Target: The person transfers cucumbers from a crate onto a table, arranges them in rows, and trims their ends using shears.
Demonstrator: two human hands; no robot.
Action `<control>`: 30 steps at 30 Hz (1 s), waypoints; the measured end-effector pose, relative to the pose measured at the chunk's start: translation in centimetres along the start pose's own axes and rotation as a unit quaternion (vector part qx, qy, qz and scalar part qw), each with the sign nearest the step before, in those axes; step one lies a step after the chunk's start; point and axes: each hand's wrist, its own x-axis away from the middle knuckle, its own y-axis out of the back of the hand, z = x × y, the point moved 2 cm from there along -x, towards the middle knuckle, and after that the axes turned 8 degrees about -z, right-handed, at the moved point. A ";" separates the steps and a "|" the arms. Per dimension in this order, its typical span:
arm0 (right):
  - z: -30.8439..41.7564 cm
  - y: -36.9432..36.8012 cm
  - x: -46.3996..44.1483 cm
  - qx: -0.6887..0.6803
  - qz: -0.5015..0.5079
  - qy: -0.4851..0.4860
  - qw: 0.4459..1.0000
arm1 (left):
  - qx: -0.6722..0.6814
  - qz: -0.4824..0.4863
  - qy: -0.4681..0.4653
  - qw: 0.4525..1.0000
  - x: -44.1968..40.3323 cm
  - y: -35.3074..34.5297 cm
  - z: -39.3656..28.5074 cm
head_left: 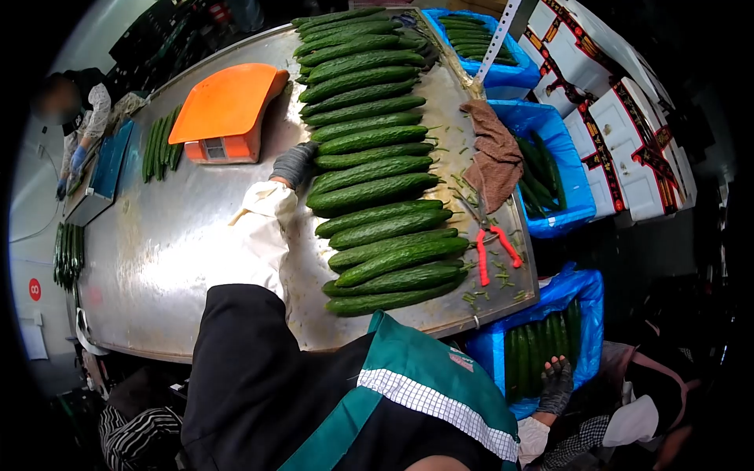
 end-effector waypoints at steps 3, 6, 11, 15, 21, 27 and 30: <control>0.2 -0.9 -0.8 0.030 -0.008 -0.003 1.000 | -0.034 0.040 0.025 0.998 -0.1 -0.1 0.2; 0.8 -2.2 -1.7 0.073 -0.021 -0.004 0.997 | 0.015 -0.043 0.044 0.998 0.2 -2.4 3.2; 1.4 -3.1 -2.9 0.111 -0.014 0.008 0.994 | 0.178 -0.189 0.187 0.947 2.8 -3.4 7.6; 1.8 -3.6 -2.3 0.137 -0.005 0.020 0.990 | 0.282 -0.024 0.280 0.917 6.5 -0.7 4.6; 2.1 -4.4 -1.8 0.139 -0.001 0.034 0.990 | 0.478 0.086 0.373 0.790 11.0 -1.3 0.8; 1.9 -4.5 -1.1 0.144 0.006 0.051 0.988 | 0.487 0.077 0.443 0.749 10.1 -1.7 -1.0; 0.9 -2.2 -3.0 0.128 0.037 0.023 0.991 | 0.500 0.054 0.404 0.764 10.4 -1.5 -0.8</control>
